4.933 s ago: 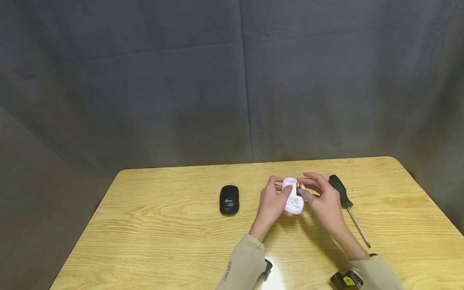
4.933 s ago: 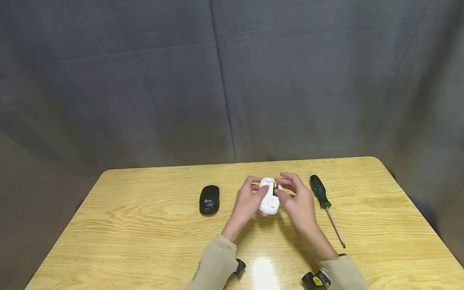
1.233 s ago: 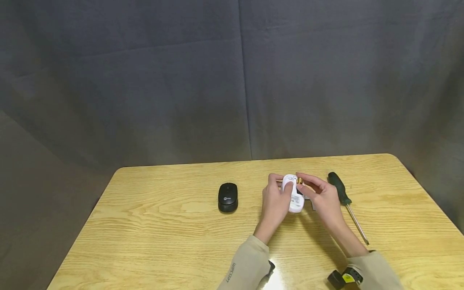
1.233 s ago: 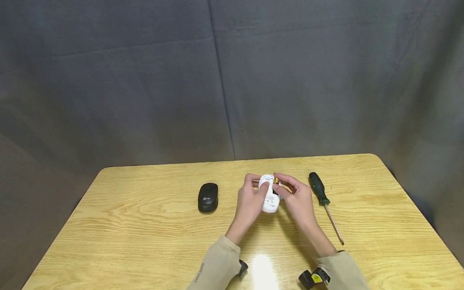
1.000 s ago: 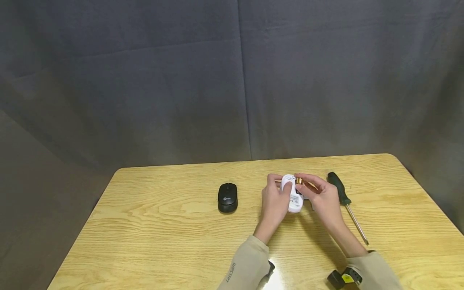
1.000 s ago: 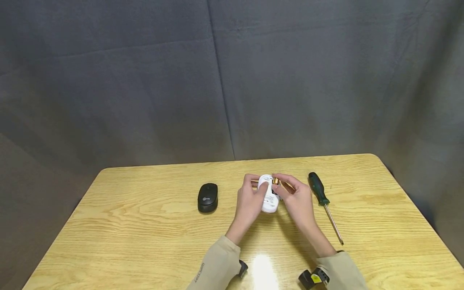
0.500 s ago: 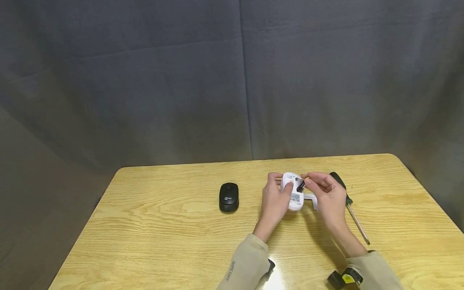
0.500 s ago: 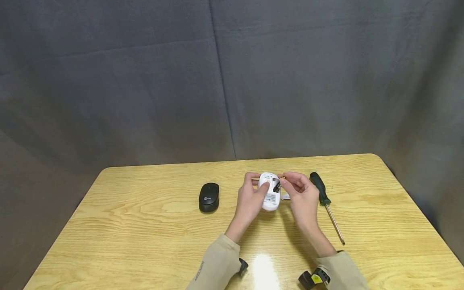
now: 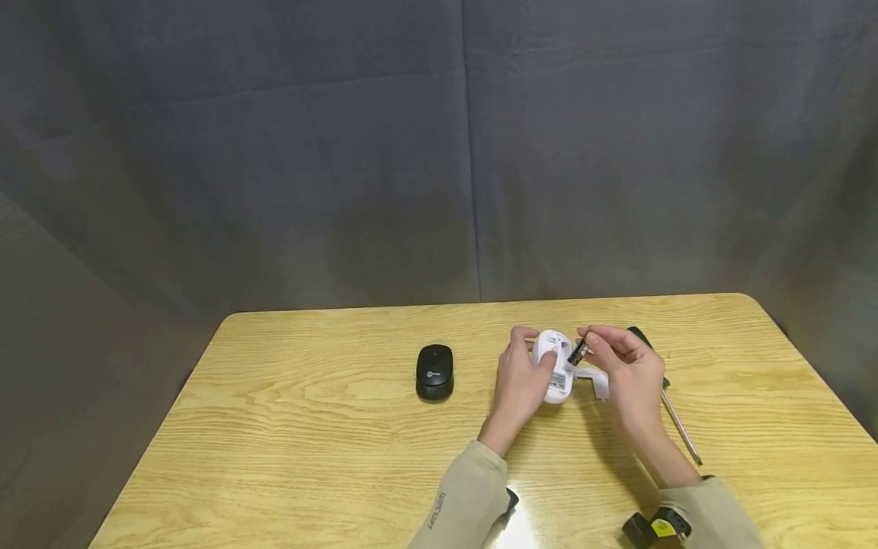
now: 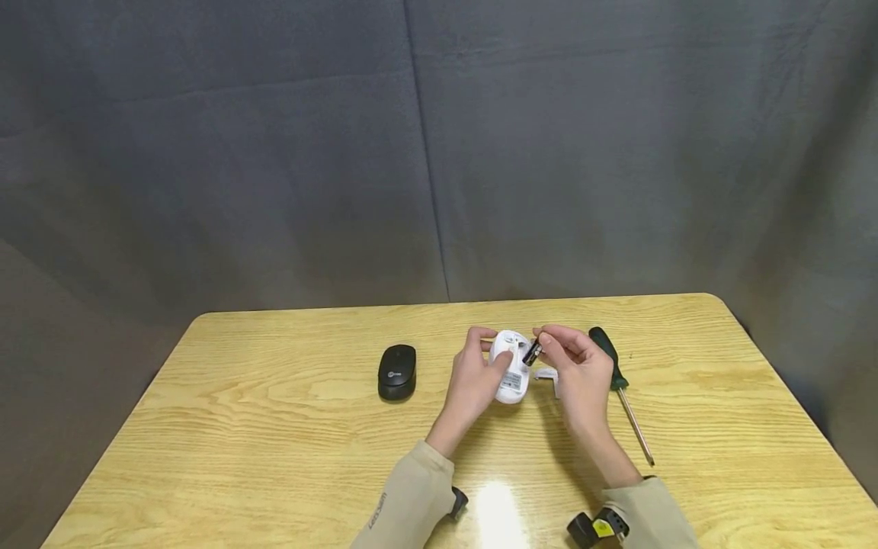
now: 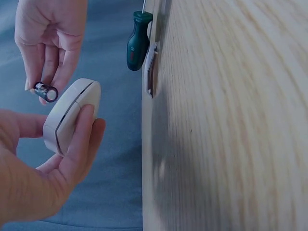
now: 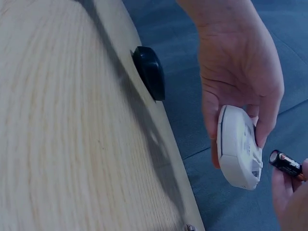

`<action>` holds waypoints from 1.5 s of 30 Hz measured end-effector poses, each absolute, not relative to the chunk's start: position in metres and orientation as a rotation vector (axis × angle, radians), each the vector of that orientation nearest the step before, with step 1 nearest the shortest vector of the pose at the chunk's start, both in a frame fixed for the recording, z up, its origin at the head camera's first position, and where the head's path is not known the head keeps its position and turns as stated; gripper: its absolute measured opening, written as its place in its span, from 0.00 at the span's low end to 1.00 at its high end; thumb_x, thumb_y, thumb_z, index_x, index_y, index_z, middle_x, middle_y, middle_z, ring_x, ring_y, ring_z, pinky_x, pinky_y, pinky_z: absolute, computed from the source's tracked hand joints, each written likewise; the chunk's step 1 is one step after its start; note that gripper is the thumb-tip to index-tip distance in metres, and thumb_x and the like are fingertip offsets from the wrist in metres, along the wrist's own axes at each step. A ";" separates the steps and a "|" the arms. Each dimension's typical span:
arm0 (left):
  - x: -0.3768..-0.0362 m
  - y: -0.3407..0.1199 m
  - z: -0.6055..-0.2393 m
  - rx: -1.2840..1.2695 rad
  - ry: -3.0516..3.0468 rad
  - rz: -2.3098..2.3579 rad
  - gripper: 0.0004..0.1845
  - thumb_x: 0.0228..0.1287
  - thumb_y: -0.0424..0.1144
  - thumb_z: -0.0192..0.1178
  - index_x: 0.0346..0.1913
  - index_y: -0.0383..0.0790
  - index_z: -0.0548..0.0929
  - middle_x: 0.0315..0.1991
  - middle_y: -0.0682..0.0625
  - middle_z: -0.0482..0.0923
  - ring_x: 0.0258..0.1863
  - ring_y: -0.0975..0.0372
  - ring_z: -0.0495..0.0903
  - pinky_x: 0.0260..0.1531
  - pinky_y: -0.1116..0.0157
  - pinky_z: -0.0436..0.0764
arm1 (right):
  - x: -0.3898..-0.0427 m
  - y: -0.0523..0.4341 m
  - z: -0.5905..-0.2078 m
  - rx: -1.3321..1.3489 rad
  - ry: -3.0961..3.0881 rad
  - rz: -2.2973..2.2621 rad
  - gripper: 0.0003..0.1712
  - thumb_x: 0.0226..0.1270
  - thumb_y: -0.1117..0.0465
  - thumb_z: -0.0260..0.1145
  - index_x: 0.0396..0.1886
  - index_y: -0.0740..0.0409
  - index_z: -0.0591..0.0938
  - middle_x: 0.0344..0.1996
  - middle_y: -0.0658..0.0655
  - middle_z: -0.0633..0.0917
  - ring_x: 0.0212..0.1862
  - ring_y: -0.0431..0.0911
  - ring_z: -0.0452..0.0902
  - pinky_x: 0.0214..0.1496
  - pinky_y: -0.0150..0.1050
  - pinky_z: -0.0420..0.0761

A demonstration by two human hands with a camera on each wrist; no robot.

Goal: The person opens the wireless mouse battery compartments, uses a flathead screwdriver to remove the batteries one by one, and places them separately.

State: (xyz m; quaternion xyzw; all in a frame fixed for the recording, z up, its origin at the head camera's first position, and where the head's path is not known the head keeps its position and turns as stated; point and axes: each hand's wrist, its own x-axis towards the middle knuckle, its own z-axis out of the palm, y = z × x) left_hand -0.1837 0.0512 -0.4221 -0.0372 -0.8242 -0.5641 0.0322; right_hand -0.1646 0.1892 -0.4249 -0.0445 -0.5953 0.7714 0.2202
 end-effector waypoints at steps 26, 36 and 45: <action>-0.184 0.048 -0.421 -0.099 -2.498 -1.728 0.20 0.63 0.30 0.66 0.57 0.33 0.77 0.47 0.43 0.82 0.45 0.54 0.81 0.48 0.56 0.81 | -0.166 0.207 -0.429 -0.138 -1.741 2.421 0.08 0.76 0.69 0.63 0.40 0.55 0.87 0.34 0.52 0.91 0.34 0.45 0.90 0.35 0.42 0.88; -0.185 0.047 -0.422 -0.086 -2.487 -1.743 0.21 0.59 0.27 0.66 0.56 0.33 0.78 0.44 0.47 0.77 0.42 0.57 0.78 0.46 0.58 0.80 | -0.168 0.210 -0.429 -0.128 -1.859 2.403 0.11 0.74 0.71 0.65 0.41 0.52 0.89 0.35 0.53 0.90 0.37 0.46 0.89 0.40 0.44 0.88; -0.187 0.047 -0.424 -0.094 -2.521 -1.757 0.20 0.62 0.28 0.65 0.57 0.32 0.77 0.46 0.44 0.78 0.44 0.55 0.79 0.49 0.56 0.80 | -0.169 0.215 -0.431 -0.143 -1.962 2.408 0.15 0.74 0.73 0.63 0.40 0.49 0.88 0.36 0.52 0.91 0.37 0.44 0.89 0.40 0.42 0.88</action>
